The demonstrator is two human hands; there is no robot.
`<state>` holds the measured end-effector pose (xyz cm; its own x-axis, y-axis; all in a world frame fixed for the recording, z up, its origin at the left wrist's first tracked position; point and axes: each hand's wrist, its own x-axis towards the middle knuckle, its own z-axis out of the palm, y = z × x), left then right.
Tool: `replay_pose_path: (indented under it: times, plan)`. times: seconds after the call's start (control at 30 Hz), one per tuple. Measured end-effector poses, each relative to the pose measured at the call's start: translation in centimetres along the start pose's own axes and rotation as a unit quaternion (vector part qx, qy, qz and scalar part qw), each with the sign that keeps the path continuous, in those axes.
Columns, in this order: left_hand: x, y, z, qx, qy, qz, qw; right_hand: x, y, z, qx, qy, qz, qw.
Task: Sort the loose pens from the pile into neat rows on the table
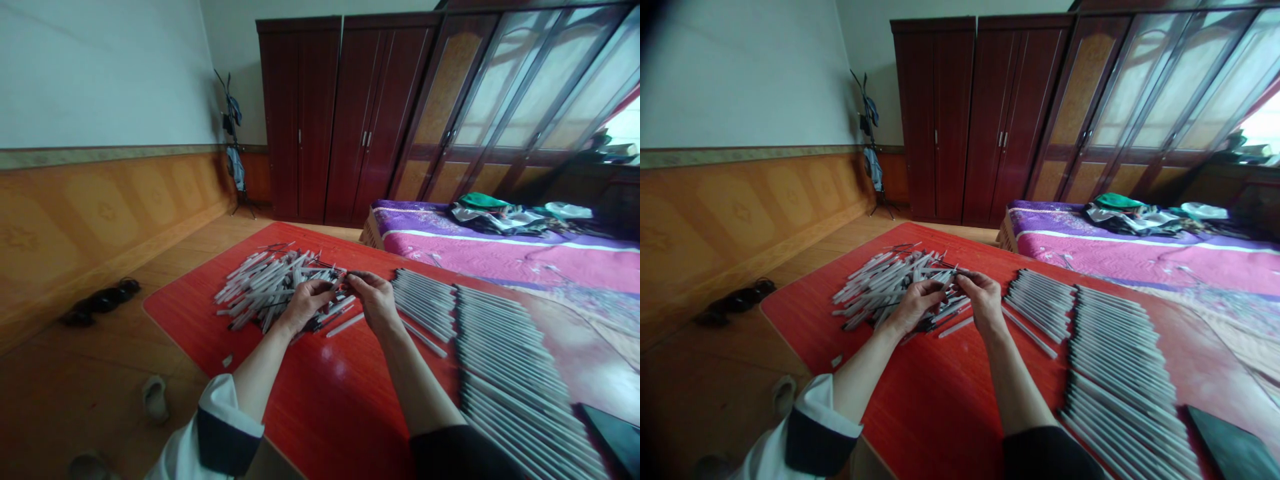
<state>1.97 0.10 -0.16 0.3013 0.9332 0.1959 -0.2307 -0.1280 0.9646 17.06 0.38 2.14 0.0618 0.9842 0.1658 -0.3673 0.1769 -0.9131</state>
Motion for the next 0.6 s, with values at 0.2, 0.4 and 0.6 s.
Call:
replay_pose_path:
  times: [0.2,0.4,0.6]
  plan:
    - [0.0,0.1,-0.1,0.015,-0.002,-0.015,1.0,0.0,-0.3,-0.3,-0.045,-0.009,-0.004,0.999]
    - [0.0,-0.1,-0.1,0.041,-0.012,0.004,0.999,-0.1,-1.5,-0.8,-0.116,-0.023,0.005,0.993]
    - [0.1,-0.5,-0.1,0.066,-0.012,0.012,0.998,0.0,-2.1,-1.3,-0.149,-0.038,0.032,0.988]
